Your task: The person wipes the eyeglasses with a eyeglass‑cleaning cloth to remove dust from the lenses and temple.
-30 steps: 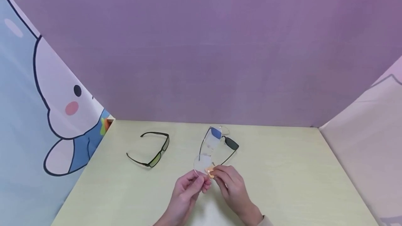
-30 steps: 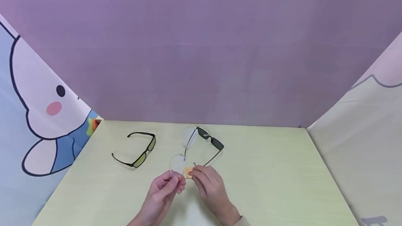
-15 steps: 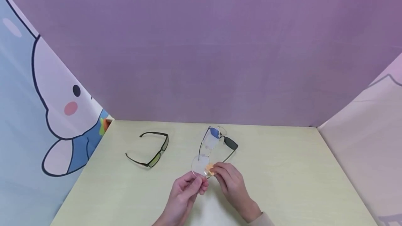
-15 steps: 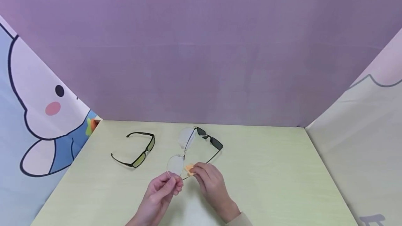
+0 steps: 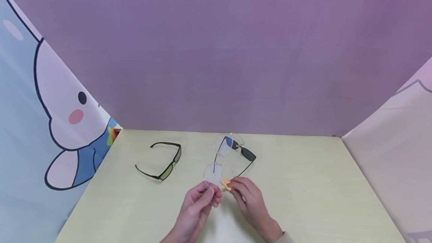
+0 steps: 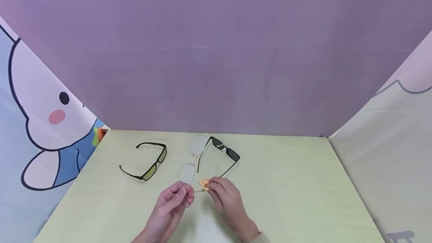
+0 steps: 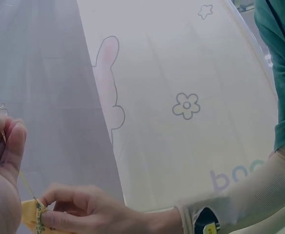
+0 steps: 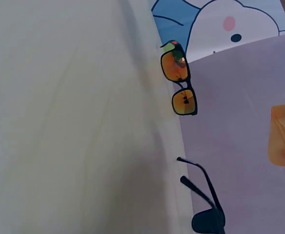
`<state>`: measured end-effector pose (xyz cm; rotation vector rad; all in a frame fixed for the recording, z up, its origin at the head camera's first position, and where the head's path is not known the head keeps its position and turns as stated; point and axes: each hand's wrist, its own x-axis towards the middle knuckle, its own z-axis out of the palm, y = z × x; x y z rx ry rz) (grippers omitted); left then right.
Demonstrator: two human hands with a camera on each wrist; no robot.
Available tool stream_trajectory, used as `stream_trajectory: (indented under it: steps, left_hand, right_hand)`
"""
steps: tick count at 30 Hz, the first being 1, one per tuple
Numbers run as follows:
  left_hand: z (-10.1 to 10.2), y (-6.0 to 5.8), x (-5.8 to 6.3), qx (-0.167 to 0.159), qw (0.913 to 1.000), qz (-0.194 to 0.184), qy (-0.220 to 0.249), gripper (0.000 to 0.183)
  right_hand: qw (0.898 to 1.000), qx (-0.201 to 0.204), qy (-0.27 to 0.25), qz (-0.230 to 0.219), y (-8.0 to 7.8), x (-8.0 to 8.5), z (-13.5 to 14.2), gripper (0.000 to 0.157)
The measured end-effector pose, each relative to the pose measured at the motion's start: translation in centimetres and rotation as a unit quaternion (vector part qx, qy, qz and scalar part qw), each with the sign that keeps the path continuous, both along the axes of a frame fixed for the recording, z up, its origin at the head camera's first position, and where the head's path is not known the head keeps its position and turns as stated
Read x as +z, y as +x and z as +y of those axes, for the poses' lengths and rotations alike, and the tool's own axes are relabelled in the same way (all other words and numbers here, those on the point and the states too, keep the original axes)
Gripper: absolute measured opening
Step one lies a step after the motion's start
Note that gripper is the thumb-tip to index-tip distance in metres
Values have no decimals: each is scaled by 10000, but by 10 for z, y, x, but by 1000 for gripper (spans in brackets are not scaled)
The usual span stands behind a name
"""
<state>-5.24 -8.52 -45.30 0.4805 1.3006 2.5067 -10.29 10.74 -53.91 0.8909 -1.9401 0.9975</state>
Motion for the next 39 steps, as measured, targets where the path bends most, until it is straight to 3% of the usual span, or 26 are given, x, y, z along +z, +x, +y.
stream_trajectory:
  steps: [5, 12, 21, 27, 32, 35, 39]
  left_hand:
    - [7, -3, -6, -31, 9998, 154, -99, 26]
    - [9, -7, -14, -37, 9996, -257, -65, 21]
    - [1, -4, -5, -107, 9995, -297, -71, 22]
    - [-2, -4, 2, 27, 9988, -160, -472, 20]
    - [-4, -3, 4, -27, 9977, -350, -586, 19]
    - [-5, -1, 5, -87, 9982, -256, -529, 21]
    - [-7, 1, 8, -154, 9984, 409, -368, 25]
  right_hand:
    - [9993, 212, -114, 290, 2, 7, -2, 24]
    - [9980, 326, -43, 549, 4, 18, -10, 24]
    - [9984, 62, 106, 549, -2, 13, -5, 25]
    - [9986, -33, 201, 491, -9, 5, -1, 25]
    - [9987, -72, 186, 459, -14, -4, 3, 24]
    - [9998, -90, 128, 117, -15, -10, 6, 21]
    - [9956, -283, -358, -820, -14, -19, 14, 11]
